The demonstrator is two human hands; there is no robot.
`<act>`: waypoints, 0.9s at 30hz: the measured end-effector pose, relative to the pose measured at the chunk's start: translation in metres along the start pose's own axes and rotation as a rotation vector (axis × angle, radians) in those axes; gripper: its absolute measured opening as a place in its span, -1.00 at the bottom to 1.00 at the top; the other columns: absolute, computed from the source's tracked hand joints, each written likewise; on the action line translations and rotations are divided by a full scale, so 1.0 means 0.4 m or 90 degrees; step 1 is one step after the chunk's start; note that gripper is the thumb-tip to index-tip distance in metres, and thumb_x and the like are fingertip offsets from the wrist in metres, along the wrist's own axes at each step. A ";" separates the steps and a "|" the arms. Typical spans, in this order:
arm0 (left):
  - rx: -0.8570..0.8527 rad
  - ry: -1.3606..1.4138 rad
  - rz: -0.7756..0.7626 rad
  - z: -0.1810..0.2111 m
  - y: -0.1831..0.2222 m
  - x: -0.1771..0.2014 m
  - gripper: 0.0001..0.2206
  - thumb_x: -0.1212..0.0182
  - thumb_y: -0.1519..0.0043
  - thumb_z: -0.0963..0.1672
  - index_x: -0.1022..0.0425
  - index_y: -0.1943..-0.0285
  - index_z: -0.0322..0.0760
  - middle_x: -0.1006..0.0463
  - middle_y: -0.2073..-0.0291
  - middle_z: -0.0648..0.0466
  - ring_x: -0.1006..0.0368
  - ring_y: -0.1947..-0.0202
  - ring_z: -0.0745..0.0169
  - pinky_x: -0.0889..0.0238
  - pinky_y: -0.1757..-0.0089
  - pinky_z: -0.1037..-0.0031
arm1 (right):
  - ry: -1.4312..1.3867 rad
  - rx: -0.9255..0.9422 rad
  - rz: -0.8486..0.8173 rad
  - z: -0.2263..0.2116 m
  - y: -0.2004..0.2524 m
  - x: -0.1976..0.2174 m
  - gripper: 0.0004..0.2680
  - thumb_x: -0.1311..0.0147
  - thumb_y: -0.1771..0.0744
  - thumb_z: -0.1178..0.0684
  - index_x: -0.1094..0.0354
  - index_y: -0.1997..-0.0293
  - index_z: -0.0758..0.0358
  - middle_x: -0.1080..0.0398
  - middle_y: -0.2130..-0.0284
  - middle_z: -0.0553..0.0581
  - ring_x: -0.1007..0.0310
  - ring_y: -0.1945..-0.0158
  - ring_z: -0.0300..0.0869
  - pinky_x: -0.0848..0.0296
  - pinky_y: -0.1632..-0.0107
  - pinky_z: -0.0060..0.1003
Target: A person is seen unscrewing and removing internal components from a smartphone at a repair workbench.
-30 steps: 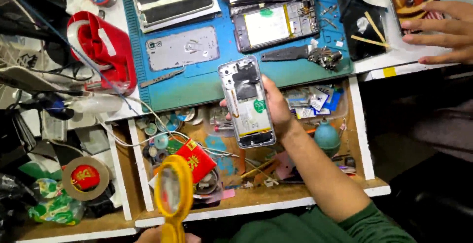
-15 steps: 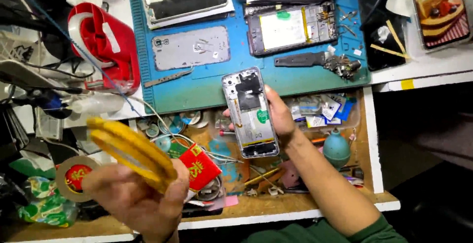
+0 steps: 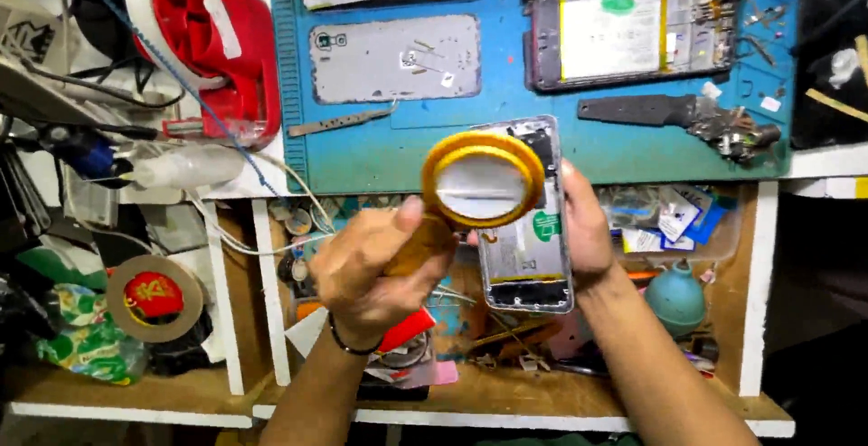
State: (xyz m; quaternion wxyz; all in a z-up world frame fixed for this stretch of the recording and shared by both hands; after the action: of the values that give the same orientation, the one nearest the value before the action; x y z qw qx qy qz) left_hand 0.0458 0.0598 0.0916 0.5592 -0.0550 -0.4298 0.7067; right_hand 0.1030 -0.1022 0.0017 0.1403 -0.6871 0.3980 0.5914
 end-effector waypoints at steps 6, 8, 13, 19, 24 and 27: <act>0.051 0.014 -0.111 0.011 0.029 -0.039 -0.48 -0.49 -0.23 -0.21 -0.38 -0.36 -0.09 -0.63 0.40 0.18 -0.33 0.55 0.47 -0.29 0.53 0.64 | 0.159 0.179 0.025 -0.039 0.040 0.021 -0.67 0.22 -0.49 -0.12 -0.41 0.00 0.37 -0.50 0.18 0.25 -0.49 0.13 -0.06 -0.46 -0.01 -0.17; 0.069 0.002 -0.129 0.051 0.002 -0.025 -0.55 -0.48 -0.24 -0.18 -0.42 -0.30 -0.10 -0.60 0.39 0.18 -0.38 0.52 0.43 -0.30 0.47 0.60 | 0.080 0.125 -0.044 -0.031 0.049 0.008 -0.66 0.01 -0.45 -0.09 -0.22 -0.17 0.51 -0.39 0.06 0.55 -0.43 -0.02 0.24 -0.43 -0.11 0.13; 0.078 0.047 -0.127 0.131 -0.020 -0.003 -0.64 -0.44 -0.28 -0.16 -0.48 -0.23 -0.22 -0.50 0.43 0.16 -0.30 0.52 0.41 -0.25 0.45 0.58 | -0.198 -0.126 -0.061 0.043 0.074 -0.029 -0.47 -0.14 -0.38 -0.21 -0.05 -0.42 0.27 -0.21 -0.16 0.78 -0.39 -0.09 0.44 -0.42 -0.16 0.29; 0.459 -0.006 -0.191 0.114 -0.058 0.006 -0.68 -0.29 -0.13 -0.04 -0.38 0.65 -0.20 -0.13 0.77 0.22 -0.06 0.78 0.45 -0.08 0.59 0.60 | -0.205 -0.115 -0.046 0.056 0.054 -0.036 -0.48 -0.12 -0.38 -0.21 -0.02 -0.44 0.21 -0.20 -0.17 0.79 -0.38 -0.11 0.45 -0.42 -0.16 0.30; 0.488 -0.076 -0.280 0.120 -0.028 0.031 -0.93 -0.35 -0.13 -0.02 -0.62 0.37 0.08 -0.56 0.58 0.44 -0.36 0.63 0.46 -0.35 0.29 0.60 | -0.203 -0.102 -0.048 0.037 0.043 -0.037 -0.48 -0.10 -0.39 -0.22 0.02 -0.46 0.15 -0.19 -0.17 0.79 -0.36 -0.12 0.45 -0.40 -0.16 0.31; 0.475 -0.103 -0.300 0.118 -0.015 0.030 -0.88 -0.33 -0.13 0.00 -0.71 0.26 0.07 -0.49 0.63 0.44 -0.30 0.66 0.45 -0.33 0.31 0.60 | -0.202 -0.092 -0.047 0.030 0.058 -0.034 -0.48 -0.09 -0.39 -0.22 0.04 -0.47 0.12 -0.18 -0.18 0.79 -0.34 -0.13 0.45 -0.40 -0.17 0.32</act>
State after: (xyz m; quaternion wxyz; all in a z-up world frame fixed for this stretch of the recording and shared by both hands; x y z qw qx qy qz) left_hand 0.0193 0.0440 0.1298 0.6512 0.3055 -0.1888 0.6685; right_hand 0.0783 -0.1041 0.0176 0.1733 -0.6075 0.3017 0.7140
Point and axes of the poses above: each hand's wrist, its own y-axis away from the middle knuckle, its own x-axis out of the back of the hand, z = x × y, the point moved 7 cm from there along -y, towards the middle knuckle
